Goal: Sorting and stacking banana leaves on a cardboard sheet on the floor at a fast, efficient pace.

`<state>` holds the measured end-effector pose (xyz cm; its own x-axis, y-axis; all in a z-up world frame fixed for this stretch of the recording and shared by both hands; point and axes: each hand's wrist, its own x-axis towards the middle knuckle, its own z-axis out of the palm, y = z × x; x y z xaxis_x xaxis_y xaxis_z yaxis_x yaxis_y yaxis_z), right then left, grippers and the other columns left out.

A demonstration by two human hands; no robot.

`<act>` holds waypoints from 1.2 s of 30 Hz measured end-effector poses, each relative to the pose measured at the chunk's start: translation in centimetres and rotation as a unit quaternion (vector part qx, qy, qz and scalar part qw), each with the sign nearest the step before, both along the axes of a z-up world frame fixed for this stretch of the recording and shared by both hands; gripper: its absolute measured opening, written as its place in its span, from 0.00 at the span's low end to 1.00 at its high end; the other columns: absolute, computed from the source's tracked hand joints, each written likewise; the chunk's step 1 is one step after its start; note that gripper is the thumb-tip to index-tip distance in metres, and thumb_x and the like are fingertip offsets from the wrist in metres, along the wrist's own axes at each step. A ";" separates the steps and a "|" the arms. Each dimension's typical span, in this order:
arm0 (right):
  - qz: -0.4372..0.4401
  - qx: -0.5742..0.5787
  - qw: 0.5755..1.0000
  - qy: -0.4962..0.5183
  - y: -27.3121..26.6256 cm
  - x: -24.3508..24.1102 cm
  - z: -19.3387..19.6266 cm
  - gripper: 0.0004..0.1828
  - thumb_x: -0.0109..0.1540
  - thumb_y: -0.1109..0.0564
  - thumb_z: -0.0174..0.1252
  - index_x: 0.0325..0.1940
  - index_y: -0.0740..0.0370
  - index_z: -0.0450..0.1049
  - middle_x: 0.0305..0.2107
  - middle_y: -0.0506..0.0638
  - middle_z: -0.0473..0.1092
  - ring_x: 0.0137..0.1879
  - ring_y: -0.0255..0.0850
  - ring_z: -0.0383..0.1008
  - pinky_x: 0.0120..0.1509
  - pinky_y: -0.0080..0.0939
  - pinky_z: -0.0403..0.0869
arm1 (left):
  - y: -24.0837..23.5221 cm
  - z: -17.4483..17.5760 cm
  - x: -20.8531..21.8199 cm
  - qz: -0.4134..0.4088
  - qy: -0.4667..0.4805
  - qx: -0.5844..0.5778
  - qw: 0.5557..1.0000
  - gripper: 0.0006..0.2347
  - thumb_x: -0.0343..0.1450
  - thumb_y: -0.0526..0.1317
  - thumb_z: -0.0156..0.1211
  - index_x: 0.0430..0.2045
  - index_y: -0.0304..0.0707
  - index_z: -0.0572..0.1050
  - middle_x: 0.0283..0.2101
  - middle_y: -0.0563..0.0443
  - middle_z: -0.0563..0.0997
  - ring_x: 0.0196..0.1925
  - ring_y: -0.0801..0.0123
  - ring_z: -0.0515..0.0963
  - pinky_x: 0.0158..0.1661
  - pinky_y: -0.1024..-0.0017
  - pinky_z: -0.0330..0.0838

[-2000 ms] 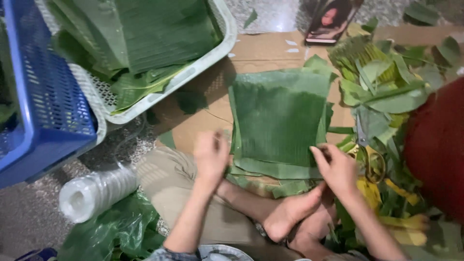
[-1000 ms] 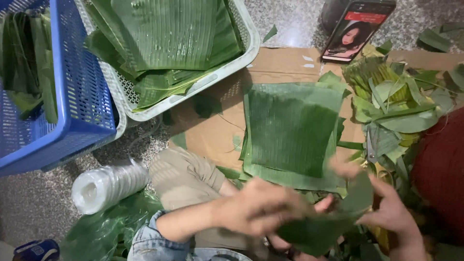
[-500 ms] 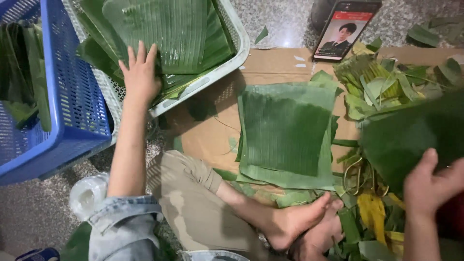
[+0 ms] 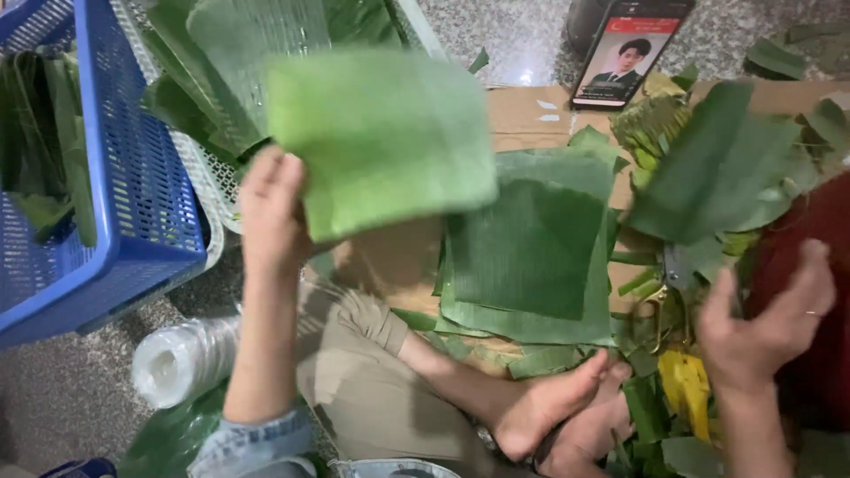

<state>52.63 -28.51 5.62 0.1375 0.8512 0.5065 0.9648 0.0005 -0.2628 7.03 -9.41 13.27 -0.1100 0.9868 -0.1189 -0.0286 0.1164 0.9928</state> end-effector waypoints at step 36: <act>-0.133 -0.085 0.604 0.781 -5.0 -8.9 -1.9 0.10 0.71 0.61 0.49 0.57 0.62 0.68 0.49 0.60 0.77 0.44 0.55 0.82 0.40 0.69 0.83 | -12.7 -11.5 8.1 -0.418 -0.162 -0.087 0.889 0.34 0.60 0.58 0.61 0.53 0.27 0.74 0.59 0.31 0.74 0.60 0.48 0.73 0.60 0.47 0.67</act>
<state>43.72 -33.53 3.67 0.4782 0.7157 -0.5090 -0.5004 -0.2543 -0.8276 15.18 -22.07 1.78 0.7220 0.6708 -0.1697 -0.1415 0.3832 0.9127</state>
